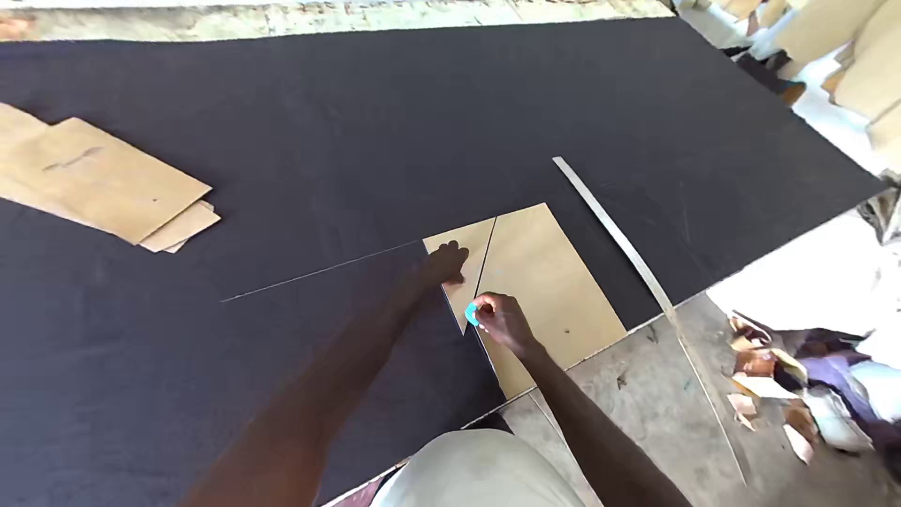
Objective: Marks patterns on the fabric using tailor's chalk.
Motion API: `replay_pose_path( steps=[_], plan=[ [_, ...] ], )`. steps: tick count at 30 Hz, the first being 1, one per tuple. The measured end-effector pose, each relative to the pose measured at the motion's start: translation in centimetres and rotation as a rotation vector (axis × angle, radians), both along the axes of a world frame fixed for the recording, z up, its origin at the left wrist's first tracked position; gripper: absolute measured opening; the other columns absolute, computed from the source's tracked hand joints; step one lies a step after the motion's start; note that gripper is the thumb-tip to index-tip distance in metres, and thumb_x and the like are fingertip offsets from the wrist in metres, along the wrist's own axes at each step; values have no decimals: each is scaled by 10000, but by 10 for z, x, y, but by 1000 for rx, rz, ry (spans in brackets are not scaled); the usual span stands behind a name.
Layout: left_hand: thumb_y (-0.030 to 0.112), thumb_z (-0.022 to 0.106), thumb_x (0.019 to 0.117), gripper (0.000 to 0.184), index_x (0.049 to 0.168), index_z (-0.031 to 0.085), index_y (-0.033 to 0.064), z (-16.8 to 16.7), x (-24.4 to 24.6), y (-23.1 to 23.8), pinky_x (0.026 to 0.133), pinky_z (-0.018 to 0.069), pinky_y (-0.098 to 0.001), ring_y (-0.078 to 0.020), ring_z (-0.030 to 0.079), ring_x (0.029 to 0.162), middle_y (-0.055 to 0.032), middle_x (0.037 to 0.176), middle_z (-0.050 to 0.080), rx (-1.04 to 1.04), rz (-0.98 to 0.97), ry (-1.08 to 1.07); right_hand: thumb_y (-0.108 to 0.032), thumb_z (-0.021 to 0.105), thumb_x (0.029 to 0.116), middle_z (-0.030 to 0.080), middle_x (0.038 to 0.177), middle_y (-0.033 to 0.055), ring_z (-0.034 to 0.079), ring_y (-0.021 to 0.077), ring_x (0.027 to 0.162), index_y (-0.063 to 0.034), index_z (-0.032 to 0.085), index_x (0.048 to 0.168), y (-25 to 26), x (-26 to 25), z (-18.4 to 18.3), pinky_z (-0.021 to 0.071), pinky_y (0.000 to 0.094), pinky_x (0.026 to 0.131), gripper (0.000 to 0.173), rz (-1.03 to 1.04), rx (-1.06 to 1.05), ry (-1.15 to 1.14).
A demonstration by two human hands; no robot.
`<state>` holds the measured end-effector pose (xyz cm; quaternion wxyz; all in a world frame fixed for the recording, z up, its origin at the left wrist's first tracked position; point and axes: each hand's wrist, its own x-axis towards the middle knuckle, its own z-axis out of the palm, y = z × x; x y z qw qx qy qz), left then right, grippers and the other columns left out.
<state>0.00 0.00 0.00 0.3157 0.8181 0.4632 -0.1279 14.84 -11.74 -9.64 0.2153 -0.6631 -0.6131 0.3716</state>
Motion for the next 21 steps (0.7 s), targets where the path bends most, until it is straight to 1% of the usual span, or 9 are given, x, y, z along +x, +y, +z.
replay_pose_path(
  steps=[2, 4, 7, 11, 13, 16, 18, 20, 21],
  plan=[
    [120, 759, 920, 640, 1464, 472, -62, -6, -8, -8, 1127, 402, -611, -496, 347, 1448, -302, 1579, 333, 13, -54, -27, -135, 651, 955, 731, 923, 115, 712, 233, 815, -48, 736, 1114, 0, -12, 0, 601, 472, 786, 200, -2, 86, -22],
    [165, 793, 903, 646, 1433, 502, -63, -14, -20, -17, 1119, 420, -597, -481, 340, 1453, -280, 1578, 336, 30, -94, -51, -126, 651, 950, 730, 953, 117, 708, 250, 864, -62, 739, 1109, 1, -29, -3, 589, 491, 812, 193, 14, 134, -93],
    [185, 783, 912, 604, 1393, 525, -73, -16, -36, -24, 1100, 431, -587, -466, 364, 1443, -269, 1570, 357, 74, -181, -31, -113, 650, 946, 724, 977, 139, 707, 294, 900, -52, 733, 1091, 2, -47, -10, 579, 528, 819, 177, 10, 147, -196],
    [186, 773, 922, 585, 1379, 532, -88, -11, -45, -30, 1110, 413, -589, -458, 380, 1439, -275, 1559, 379, 91, -201, -51, -105, 642, 932, 724, 986, 143, 709, 320, 928, -52, 728, 1049, 1, -55, -12, 574, 551, 810, 155, 0, 122, -320],
    [203, 783, 915, 622, 1397, 517, -87, -9, -46, -32, 1112, 408, -595, -456, 365, 1449, -271, 1570, 364, 80, -196, -44, -113, 642, 929, 723, 981, 143, 709, 327, 927, -55, 731, 1019, -3, -58, -6, 571, 560, 792, 139, 6, 93, -362],
    [212, 793, 909, 676, 1438, 486, -74, -5, -45, -36, 1117, 396, -605, -459, 347, 1459, -272, 1585, 340, 61, -191, -18, -127, 658, 903, 730, 968, 151, 711, 346, 934, -59, 744, 982, -17, -56, 4, 568, 590, 773, 135, 50, -13, -425],
    [184, 782, 917, 672, 1472, 475, -38, -1, -45, -38, 1119, 388, -622, -476, 334, 1463, -288, 1593, 320, 51, -195, -19, -155, 688, 889, 725, 974, 160, 699, 358, 953, -63, 749, 968, -26, -49, 9, 553, 611, 790, 135, 63, -131, -399],
    [143, 766, 922, 637, 1481, 493, 7, 3, -44, -40, 1109, 400, -618, -482, 335, 1460, -293, 1592, 317, 52, -202, -18, -164, 700, 877, 735, 937, 139, 708, 321, 882, -81, 773, 960, -34, -39, 3, 561, 586, 780, 138, 1, -154, -313],
    [127, 757, 926, 620, 1480, 500, 17, 3, -43, -41, 1104, 406, -615, -482, 329, 1463, -294, 1593, 311, 48, -205, -10, -157, 687, 887, 741, 924, 127, 715, 297, 845, -86, 779, 980, -37, -36, 0, 573, 562, 775, 149, -66, -140, -266]
  ],
)
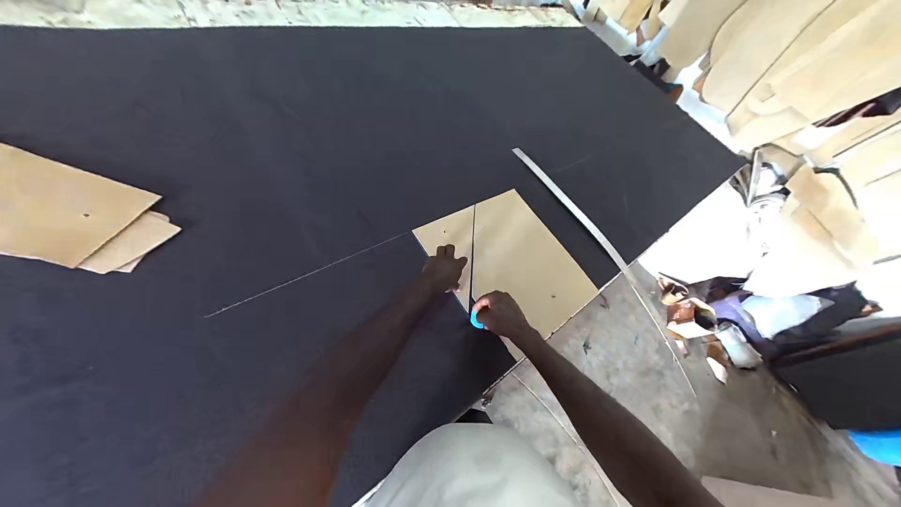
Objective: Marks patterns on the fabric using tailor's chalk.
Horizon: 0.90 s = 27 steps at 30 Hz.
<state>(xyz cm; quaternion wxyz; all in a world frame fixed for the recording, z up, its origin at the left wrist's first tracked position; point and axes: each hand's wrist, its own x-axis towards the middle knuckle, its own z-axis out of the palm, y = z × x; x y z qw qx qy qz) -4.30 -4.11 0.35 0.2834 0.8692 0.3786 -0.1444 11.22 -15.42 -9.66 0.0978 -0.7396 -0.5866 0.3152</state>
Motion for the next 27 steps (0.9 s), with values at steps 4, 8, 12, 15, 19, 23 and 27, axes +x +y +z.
replay_pose_path(
  steps=[4, 8, 12, 15, 19, 23, 27],
  plan=[
    [111, 752, 923, 599, 1457, 508, -6, -4, 1, -2, 1084, 431, -619, -500, 316, 1462, -316, 1583, 300, -16, -2, 24, -167, 639, 943, 747, 915, 108, 724, 251, 796, -88, 762, 1087, 2, -2, -7, 603, 508, 765, 205, -237, 143, 65],
    [207, 814, 884, 732, 1487, 466, -20, -2, -3, -4, 1110, 413, -612, -494, 285, 1483, -314, 1601, 274, -21, 13, 6, -156, 641, 945, 735, 905, 120, 705, 277, 834, -76, 760, 1074, 18, -6, -12, 572, 519, 777, 193, -305, 288, -18],
    [248, 834, 864, 795, 1493, 444, -42, -6, -5, -2, 1126, 398, -592, -494, 279, 1482, -324, 1585, 289, -19, -9, 1, -168, 636, 946, 733, 907, 123, 704, 286, 840, -79, 756, 1084, 26, -6, -15, 569, 531, 768, 203, -319, 243, -47],
    [291, 834, 866, 838, 1513, 416, -41, -15, -6, 1, 1140, 380, -581, -493, 265, 1487, -328, 1587, 280, -3, -33, 2, -169, 639, 949, 733, 904, 124, 705, 289, 843, -75, 758, 1071, 27, -9, -12, 570, 528, 770, 195, -315, 229, -78],
    [278, 850, 847, 838, 1503, 434, -35, -23, -6, 6, 1144, 374, -593, -489, 258, 1492, -320, 1594, 276, -22, -10, -33, -161, 638, 948, 733, 917, 136, 705, 301, 861, -57, 754, 1062, 32, -11, -11, 567, 537, 778, 194, -303, 226, -119],
    [283, 847, 850, 826, 1495, 445, -38, -29, -6, 9, 1147, 374, -584, -480, 242, 1502, -303, 1604, 273, -17, -10, -43, -176, 641, 946, 736, 948, 134, 710, 307, 883, -65, 756, 1054, 39, -15, -11, 571, 545, 779, 193, -294, 193, -149],
    [243, 849, 844, 822, 1501, 439, -34, -34, -3, 11, 1140, 374, -604, -489, 229, 1505, -300, 1615, 254, -19, 2, -46, -182, 660, 931, 732, 941, 136, 709, 323, 882, -61, 747, 1022, 43, -18, -7, 564, 565, 756, 174, -287, 153, -161]
  ],
)
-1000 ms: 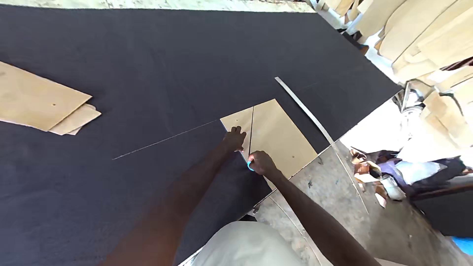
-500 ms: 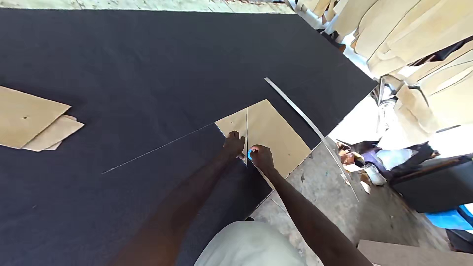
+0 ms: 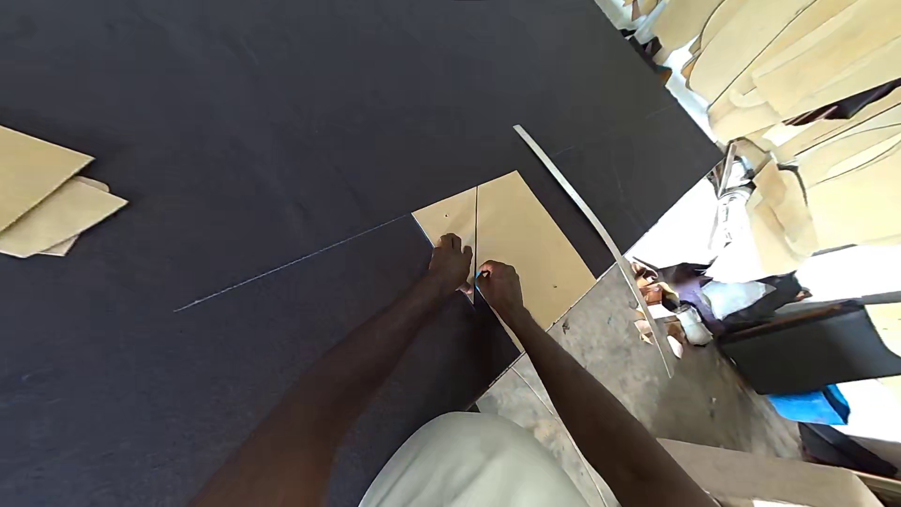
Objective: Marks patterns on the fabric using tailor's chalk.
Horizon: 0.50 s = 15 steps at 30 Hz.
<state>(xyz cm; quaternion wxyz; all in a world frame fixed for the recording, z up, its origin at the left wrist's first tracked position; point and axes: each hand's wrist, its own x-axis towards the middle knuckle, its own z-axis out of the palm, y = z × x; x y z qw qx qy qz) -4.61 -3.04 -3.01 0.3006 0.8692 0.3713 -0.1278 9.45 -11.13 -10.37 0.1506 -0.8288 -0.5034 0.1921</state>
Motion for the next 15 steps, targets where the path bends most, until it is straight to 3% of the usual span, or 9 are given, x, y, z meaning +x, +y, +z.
replay_pose_path(
  steps=[7, 10, 15],
  plan=[
    [264, 840, 852, 813, 1491, 442, -42, -2, 4, 0, 1133, 383, -589, -476, 245, 1502, -307, 1596, 280, 39, -24, 26, -171, 658, 931, 719, 882, 133, 704, 316, 842, -56, 743, 955, -32, -10, 3, 567, 557, 727, 145, 108, -49, 5],
    [223, 830, 859, 798, 1499, 434, -44, -1, 3, 0, 1139, 370, -604, -481, 229, 1508, -311, 1602, 273, 26, -15, 18, -148, 638, 938, 726, 941, 139, 709, 315, 888, -52, 755, 997, -49, -15, 2, 574, 558, 765, 163, 108, -51, 32],
    [293, 847, 847, 852, 1511, 421, -26, 4, 5, -3, 1130, 385, -598, -482, 229, 1506, -308, 1606, 256, 29, -18, 52, -150, 648, 932, 734, 940, 132, 712, 306, 899, -59, 765, 1007, -51, -7, 0, 573, 555, 795, 166, 145, -31, 81]
  ],
)
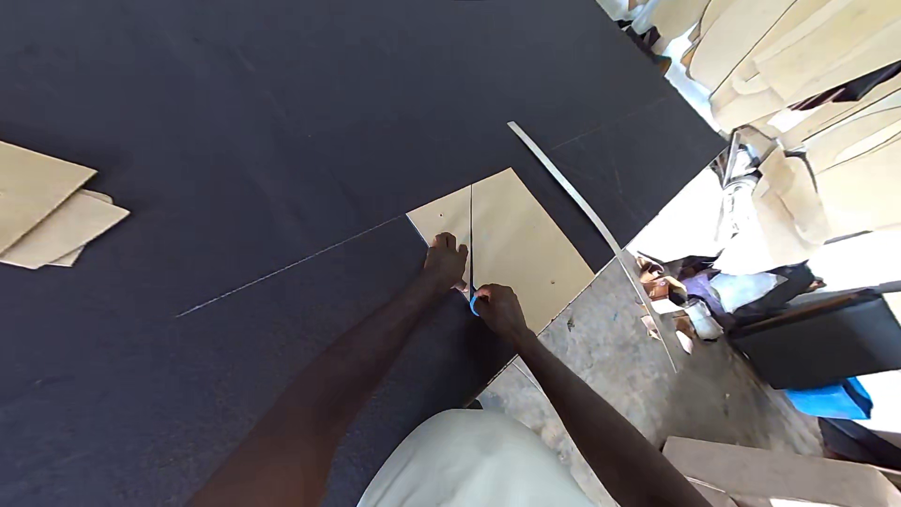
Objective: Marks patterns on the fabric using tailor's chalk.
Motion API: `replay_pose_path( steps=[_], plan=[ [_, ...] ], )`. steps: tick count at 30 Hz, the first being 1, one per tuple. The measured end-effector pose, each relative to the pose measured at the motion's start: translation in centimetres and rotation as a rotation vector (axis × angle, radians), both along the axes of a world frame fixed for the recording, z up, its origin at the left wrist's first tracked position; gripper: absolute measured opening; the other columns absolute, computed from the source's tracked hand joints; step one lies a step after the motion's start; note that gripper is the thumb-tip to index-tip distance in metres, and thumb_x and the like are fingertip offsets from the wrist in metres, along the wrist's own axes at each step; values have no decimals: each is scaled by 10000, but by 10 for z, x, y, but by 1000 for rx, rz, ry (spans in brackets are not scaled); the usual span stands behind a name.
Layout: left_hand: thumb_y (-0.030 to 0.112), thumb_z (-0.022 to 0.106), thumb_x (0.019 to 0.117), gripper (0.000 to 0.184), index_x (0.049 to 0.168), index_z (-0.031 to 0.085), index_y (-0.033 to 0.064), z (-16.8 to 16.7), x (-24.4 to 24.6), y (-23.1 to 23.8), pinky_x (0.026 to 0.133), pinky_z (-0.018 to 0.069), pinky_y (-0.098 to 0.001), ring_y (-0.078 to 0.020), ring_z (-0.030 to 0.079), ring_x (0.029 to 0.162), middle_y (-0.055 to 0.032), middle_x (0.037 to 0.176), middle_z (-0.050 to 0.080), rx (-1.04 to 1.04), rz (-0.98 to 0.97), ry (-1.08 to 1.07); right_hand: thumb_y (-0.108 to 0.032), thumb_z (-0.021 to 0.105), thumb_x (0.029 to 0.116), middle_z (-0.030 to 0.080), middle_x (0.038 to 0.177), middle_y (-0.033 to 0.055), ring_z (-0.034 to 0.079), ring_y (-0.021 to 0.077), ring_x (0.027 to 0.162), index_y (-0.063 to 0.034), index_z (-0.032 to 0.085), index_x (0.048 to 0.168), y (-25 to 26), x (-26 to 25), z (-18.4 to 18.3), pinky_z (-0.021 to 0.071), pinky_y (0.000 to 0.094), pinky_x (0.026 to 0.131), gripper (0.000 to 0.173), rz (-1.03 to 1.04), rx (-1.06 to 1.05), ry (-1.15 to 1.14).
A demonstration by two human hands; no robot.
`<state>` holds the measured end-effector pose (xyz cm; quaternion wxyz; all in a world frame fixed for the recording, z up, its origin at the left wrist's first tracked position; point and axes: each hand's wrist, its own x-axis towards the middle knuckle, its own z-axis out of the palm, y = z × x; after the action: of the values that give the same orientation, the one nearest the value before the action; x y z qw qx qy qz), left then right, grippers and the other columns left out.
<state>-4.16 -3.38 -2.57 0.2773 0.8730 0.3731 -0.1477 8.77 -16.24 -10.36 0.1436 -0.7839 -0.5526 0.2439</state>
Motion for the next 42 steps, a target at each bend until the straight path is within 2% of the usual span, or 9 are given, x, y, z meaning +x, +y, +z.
replay_pose_path(
  steps=[3, 6, 10, 12, 20, 26, 32, 39, 42],
  plan=[
    [329, 830, 867, 874, 1541, 388, -9, 7, -3, -3, 1133, 380, -595, -480, 226, 1509, -308, 1616, 239, 1, -5, 17, -155, 656, 926, 743, 895, 114, 715, 274, 840, -74, 781, 987, -8, 5, 3, 575, 533, 776, 160, -23, 7, 87],
    [328, 820, 879, 889, 1565, 354, 7, 5, 1, 0, 1157, 347, -604, -470, 189, 1530, -302, 1633, 213, -31, -6, 49, -168, 639, 1001, 737, 987, 139, 726, 233, 803, -27, 724, 1173, -21, 15, -1, 626, 450, 766, 239, -224, 108, 273],
    [505, 887, 742, 1007, 1533, 439, 70, -90, 25, 23, 1046, 460, -650, -520, 271, 1477, -327, 1577, 296, 170, -16, -92, -160, 622, 1024, 734, 1027, 162, 719, 239, 820, -8, 688, 1257, -30, 33, -11, 619, 436, 766, 286, -376, 221, 491],
    [526, 885, 735, 1022, 1536, 436, 79, -104, 32, 25, 1048, 449, -671, -540, 264, 1471, -345, 1578, 274, 174, 15, -94, -150, 620, 1027, 732, 1022, 152, 717, 233, 831, -7, 704, 1203, -31, 40, -14, 617, 433, 776, 242, -373, 256, 516],
    [471, 844, 793, 994, 1595, 356, 146, -100, 41, 9, 1158, 252, -737, -603, 69, 1507, -332, 1666, 73, 98, 205, -75, -176, 528, 1062, 724, 989, 151, 737, 229, 815, 9, 595, 1230, -12, 67, -58, 637, 418, 743, 258, -233, 478, 559],
    [344, 852, 803, 959, 1609, 348, 215, -95, 46, 3, 1086, 374, -744, -614, 129, 1493, -270, 1694, 72, 49, 303, -104, -239, 499, 1093, 714, 982, 139, 720, 238, 748, -85, 560, 1290, -26, 83, -60, 632, 389, 661, 257, -186, 450, 788],
    [306, 827, 801, 1023, 1642, 246, 258, -86, 68, -12, 1026, 434, -735, -635, 148, 1473, -268, 1698, 8, 60, 419, -30, -151, 525, 1068, 721, 939, 171, 732, 277, 747, -21, 588, 1228, -18, 96, -72, 642, 415, 672, 216, -199, 499, 972],
    [145, 753, 841, 1034, 1662, 136, 268, -56, 83, -36, 784, 585, -639, -566, 572, 1177, -214, 1715, -8, 135, 510, 99, -144, 529, 1055, 723, 945, 167, 734, 282, 749, -33, 595, 1222, -23, 102, -68, 645, 429, 693, 211, -204, 470, 1122],
    [124, 687, 892, 987, 1662, 80, 229, -44, 62, -43, 753, 607, -602, -439, 711, 924, -262, 1595, 328, 183, 625, 51, -156, 537, 1054, 717, 972, 156, 730, 279, 768, -42, 596, 1226, -25, 105, -68, 644, 429, 701, 214, -169, 460, 1161]
  ],
)
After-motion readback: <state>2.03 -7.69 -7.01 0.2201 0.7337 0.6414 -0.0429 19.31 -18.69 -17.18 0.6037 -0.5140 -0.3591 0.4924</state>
